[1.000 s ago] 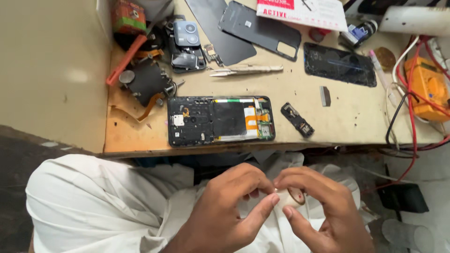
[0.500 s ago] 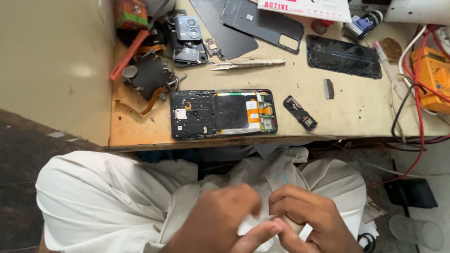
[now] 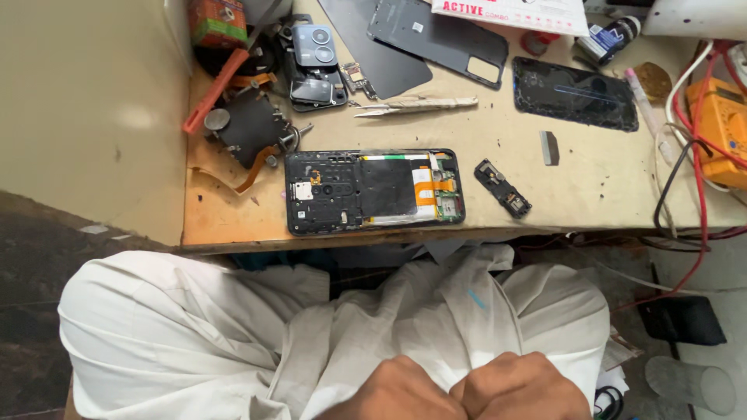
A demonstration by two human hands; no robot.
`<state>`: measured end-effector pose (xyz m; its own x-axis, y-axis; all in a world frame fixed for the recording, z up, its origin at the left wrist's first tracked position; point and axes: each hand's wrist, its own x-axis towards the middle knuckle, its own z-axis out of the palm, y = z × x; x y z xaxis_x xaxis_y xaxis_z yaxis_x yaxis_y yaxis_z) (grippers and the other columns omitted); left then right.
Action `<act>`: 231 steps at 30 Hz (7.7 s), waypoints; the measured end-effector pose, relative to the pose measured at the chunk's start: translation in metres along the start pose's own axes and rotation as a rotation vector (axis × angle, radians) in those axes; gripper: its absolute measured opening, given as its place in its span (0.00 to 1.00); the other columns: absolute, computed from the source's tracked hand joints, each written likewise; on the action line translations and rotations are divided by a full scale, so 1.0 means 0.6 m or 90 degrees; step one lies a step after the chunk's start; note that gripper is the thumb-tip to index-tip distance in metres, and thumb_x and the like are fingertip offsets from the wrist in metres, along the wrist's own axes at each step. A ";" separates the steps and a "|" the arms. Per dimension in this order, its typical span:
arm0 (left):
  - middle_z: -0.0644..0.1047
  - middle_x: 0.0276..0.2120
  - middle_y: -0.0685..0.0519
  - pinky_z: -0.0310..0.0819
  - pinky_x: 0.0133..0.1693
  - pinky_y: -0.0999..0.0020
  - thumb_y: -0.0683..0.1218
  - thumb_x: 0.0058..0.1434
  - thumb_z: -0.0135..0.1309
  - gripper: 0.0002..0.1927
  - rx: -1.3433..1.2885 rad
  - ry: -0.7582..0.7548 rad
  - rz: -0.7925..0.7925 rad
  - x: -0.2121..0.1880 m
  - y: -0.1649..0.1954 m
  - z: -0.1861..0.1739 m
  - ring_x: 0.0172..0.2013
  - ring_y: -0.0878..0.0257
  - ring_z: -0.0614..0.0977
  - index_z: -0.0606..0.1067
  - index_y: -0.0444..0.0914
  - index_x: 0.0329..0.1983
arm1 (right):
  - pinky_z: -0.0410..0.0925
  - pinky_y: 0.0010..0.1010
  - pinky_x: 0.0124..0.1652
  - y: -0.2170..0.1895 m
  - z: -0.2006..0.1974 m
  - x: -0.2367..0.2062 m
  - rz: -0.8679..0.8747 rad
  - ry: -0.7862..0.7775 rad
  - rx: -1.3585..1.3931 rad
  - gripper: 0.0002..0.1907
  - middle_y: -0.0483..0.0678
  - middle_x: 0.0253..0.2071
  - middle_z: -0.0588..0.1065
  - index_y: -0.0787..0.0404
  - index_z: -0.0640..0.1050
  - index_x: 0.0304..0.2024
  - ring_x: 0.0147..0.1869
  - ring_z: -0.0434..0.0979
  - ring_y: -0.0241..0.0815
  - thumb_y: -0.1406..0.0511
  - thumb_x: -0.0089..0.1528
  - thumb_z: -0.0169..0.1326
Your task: The person repairs a disassembled smartphone, first working on its internal components while holding it on their lap, then placing the open phone on the workbench. They handle a tape roll, tear off pieces, and press the tape onto the phone's internal frame, also picking up and repositioning small phone parts.
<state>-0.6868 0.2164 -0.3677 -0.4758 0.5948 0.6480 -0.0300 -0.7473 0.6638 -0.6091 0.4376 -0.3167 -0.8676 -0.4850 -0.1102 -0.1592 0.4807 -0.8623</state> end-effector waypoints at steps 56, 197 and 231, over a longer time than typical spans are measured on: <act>0.83 0.47 0.47 0.77 0.31 0.60 0.44 0.67 0.55 0.35 0.695 0.106 -0.192 0.053 0.052 -0.028 0.31 0.51 0.84 0.58 0.42 0.77 | 0.75 0.26 0.39 -0.026 0.001 0.118 0.094 0.443 0.472 0.08 0.52 0.35 0.81 0.74 0.79 0.43 0.38 0.81 0.37 0.76 0.61 0.59; 0.83 0.36 0.51 0.78 0.33 0.71 0.43 0.61 0.63 0.17 0.576 0.354 -0.252 0.088 0.059 -0.004 0.28 0.62 0.83 0.78 0.34 0.52 | 0.70 0.27 0.42 -0.037 -0.249 0.224 -0.008 0.103 -0.140 0.09 0.45 0.37 0.76 0.65 0.79 0.41 0.41 0.74 0.34 0.64 0.64 0.57; 0.82 0.31 0.51 0.74 0.28 0.71 0.41 0.64 0.60 0.05 0.561 0.343 -0.243 0.090 0.045 -0.049 0.24 0.64 0.80 0.81 0.34 0.40 | 0.74 0.30 0.36 0.003 -0.254 0.323 0.097 0.111 -0.263 0.09 0.48 0.32 0.78 0.66 0.76 0.39 0.34 0.79 0.37 0.70 0.58 0.60</act>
<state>-0.7394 0.2195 -0.3257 -0.8965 0.3736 0.2381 0.2790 0.0586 0.9585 -0.8496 0.4558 -0.2643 -0.9562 -0.2735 -0.1043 -0.1678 0.8041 -0.5703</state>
